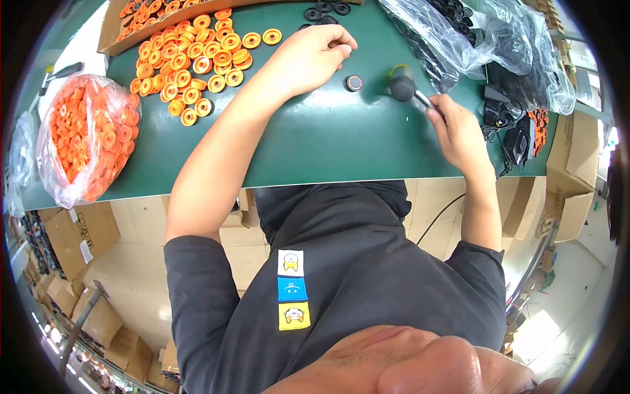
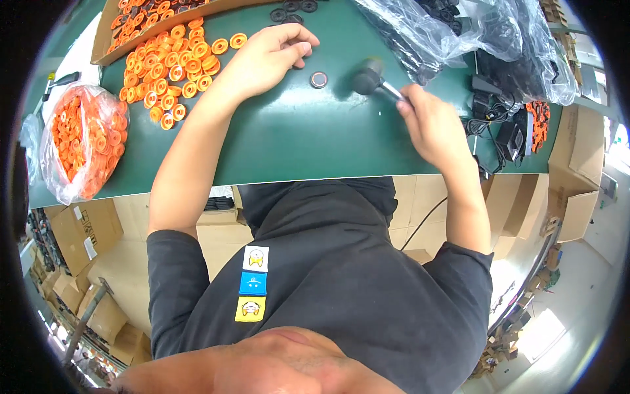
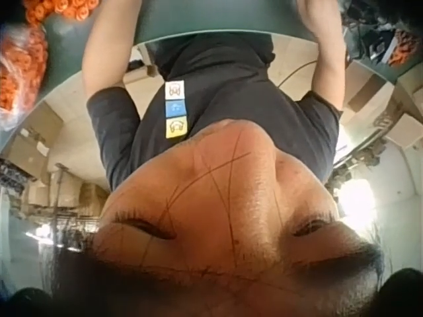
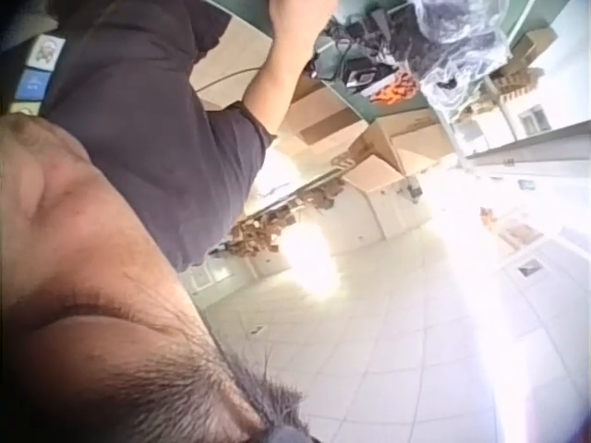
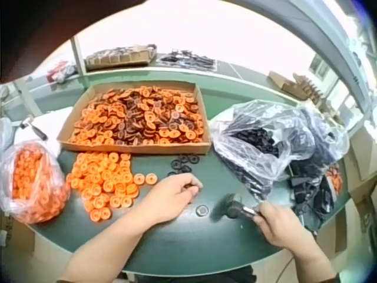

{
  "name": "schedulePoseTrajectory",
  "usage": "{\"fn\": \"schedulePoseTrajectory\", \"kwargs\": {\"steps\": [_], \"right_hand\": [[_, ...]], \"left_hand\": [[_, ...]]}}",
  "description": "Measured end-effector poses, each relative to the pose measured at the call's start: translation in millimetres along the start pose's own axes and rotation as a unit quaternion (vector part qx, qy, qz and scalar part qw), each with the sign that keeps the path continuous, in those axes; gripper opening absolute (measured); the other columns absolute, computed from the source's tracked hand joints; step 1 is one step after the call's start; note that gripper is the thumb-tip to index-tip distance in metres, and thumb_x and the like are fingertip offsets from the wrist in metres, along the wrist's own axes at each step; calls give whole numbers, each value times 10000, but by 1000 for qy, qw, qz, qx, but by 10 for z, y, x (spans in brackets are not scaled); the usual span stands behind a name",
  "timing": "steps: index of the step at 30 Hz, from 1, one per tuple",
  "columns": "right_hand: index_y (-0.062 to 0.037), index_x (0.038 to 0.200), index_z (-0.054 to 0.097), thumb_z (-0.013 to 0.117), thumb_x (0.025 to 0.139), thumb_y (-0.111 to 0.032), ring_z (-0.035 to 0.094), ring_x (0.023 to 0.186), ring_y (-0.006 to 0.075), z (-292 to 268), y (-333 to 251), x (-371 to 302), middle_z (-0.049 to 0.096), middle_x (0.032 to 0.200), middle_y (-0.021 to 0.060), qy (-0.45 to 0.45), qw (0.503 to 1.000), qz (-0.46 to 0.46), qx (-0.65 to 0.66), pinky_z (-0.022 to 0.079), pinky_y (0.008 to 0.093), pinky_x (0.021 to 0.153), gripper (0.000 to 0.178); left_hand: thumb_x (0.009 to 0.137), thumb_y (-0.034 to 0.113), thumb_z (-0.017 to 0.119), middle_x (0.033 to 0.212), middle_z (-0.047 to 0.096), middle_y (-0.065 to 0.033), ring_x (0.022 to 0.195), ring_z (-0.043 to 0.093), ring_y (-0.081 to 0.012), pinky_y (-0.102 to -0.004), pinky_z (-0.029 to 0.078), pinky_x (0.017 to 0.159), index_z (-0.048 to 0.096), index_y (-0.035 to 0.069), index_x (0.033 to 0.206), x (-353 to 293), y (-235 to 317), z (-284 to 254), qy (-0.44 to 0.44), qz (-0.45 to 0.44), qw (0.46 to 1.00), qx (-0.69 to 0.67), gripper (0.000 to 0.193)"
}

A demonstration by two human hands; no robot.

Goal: The person assembles circular components by fitting orange and black plastic pieces together by hand, tapping them with a mallet, and placing the assembled pieces into a box.

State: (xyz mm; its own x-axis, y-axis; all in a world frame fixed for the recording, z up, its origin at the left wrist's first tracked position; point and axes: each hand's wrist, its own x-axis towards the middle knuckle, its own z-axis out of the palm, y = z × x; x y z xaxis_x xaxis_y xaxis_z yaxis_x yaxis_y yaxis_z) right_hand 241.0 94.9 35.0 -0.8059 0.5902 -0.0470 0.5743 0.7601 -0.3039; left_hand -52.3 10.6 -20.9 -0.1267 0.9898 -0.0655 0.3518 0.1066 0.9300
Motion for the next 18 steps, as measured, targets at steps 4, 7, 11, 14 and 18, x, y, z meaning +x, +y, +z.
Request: {"fn": "schedulePoseTrajectory", "kwargs": {"steps": [4, 7, 11, 14, 18], "right_hand": [[-25, 1083, 594, 581, 991, -124, 639, 773, 426, -176, -376, 36, 637, 815, 214, -56, 991, 9, 117, 481, 480, 664, 135], [-21, 1093, 599, 581, 990, -117, 643, 780, 423, -201, -583, 114, 640, 818, 210, -12, 994, -26, 102, 486, 474, 666, 143], [-6, 1162, 607, 566, 993, -133, 654, 864, 437, 78, -503, 164, 665, 900, 239, 28, 994, -74, 81, 501, 496, 740, 215], [2, 1200, 609, 566, 993, -140, 655, 907, 439, 87, -514, 200, 671, 943, 250, -30, 995, -23, 90, 506, 493, 780, 255], [4, 1229, 614, 575, 990, -123, 658, 880, 432, 7, -586, 183, 669, 927, 245, 8, 992, -31, 123, 511, 477, 762, 273]], "left_hand": [[978, 143, 581, 953, 679, -66, 828, 639, -129, -287, 525, 784, 659, -25, 1152, 10, 26, -7, -18, -9, 1000, -11, 254], [978, 139, 577, 930, 668, -56, 817, 630, -124, -284, 522, 772, 658, -23, 1152, -8, -5, -16, -10, -4, 1000, -25, 251], [978, 138, 577, 926, 658, -50, 808, 622, -119, -281, 519, 761, 651, -25, 1164, 6, 1, -23, -9, 0, 998, -55, 258], [978, 135, 573, 936, 651, -49, 803, 618, -118, -274, 518, 751, 646, -30, 1174, 24, 10, -17, -6, -16, 997, -69, 266], [978, 125, 561, 951, 649, -52, 802, 617, -115, -266, 518, 746, 636, -34, 1190, 35, -30, -37, -10, -20, 996, -86, 276]]}}
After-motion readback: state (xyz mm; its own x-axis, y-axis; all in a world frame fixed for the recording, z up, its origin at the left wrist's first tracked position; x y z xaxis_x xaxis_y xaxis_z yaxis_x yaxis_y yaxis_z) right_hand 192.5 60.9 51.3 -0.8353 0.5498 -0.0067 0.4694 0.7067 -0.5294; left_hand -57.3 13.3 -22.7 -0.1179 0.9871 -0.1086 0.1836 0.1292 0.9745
